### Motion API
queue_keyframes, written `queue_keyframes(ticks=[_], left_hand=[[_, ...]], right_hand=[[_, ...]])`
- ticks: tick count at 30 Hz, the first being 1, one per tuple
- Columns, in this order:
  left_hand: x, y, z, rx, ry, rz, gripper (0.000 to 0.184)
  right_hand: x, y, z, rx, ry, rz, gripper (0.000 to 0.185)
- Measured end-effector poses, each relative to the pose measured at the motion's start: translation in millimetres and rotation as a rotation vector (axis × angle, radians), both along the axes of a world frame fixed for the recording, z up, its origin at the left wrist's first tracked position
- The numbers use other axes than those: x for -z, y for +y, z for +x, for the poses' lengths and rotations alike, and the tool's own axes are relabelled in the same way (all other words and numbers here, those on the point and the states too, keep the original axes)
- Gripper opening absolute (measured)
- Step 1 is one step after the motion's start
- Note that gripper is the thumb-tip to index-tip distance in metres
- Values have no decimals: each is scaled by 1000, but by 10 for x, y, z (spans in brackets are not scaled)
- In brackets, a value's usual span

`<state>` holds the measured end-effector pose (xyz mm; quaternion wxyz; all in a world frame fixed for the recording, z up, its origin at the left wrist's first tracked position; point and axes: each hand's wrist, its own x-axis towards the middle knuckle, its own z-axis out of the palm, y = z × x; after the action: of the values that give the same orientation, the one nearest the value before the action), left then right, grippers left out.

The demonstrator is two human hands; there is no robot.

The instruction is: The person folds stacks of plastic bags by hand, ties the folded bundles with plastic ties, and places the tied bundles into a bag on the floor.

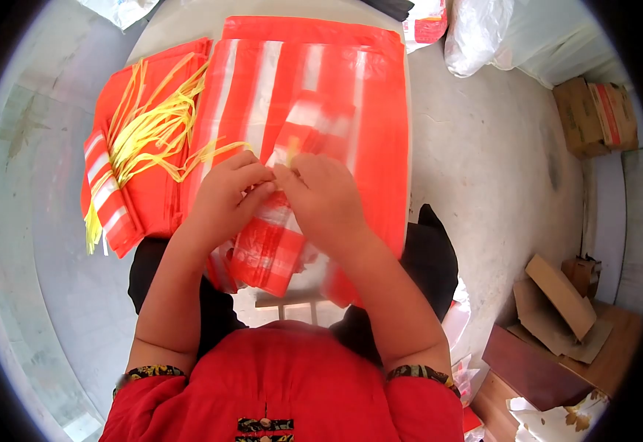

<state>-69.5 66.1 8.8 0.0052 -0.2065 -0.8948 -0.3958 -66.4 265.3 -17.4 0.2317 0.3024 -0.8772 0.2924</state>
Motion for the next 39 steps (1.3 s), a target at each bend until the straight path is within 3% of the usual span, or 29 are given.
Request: queue_keyframes(ticks=[5,8,14,18,21,24,30,36,39], left_hand=[[45,-23,-28,-1,-85,125,9],[61,-1,-41,-15,-108,160,9],[77,-18,-70,-69,-202,217,8],[139,-93,-103,-189,-425,293,7],[82,-105,-106,-233,-340,128,8],[212,-112,-84,-194,89,-194,7],[238,-45,-73,-208,6,-451,14],[86,139,37,-98,-206,-408,18],[124,150,56,-94,-136,-450,17]], right_hand=[[-6,21,-13,23,-123,-10,19],[-6,66,-38,-133,-392,-251,17],[-98,64,-14,-22,-295,-9,11],[-24,63,-49,11,-134,-103,13],[0,87,-38,47,-102,-71,12],[-4,130,1,65,-102,9,10],[55,172,-4,88,-112,0,7],[-90,373,-13,96,-259,-46,6],[-110,423,-7,80,-300,-88,6]])
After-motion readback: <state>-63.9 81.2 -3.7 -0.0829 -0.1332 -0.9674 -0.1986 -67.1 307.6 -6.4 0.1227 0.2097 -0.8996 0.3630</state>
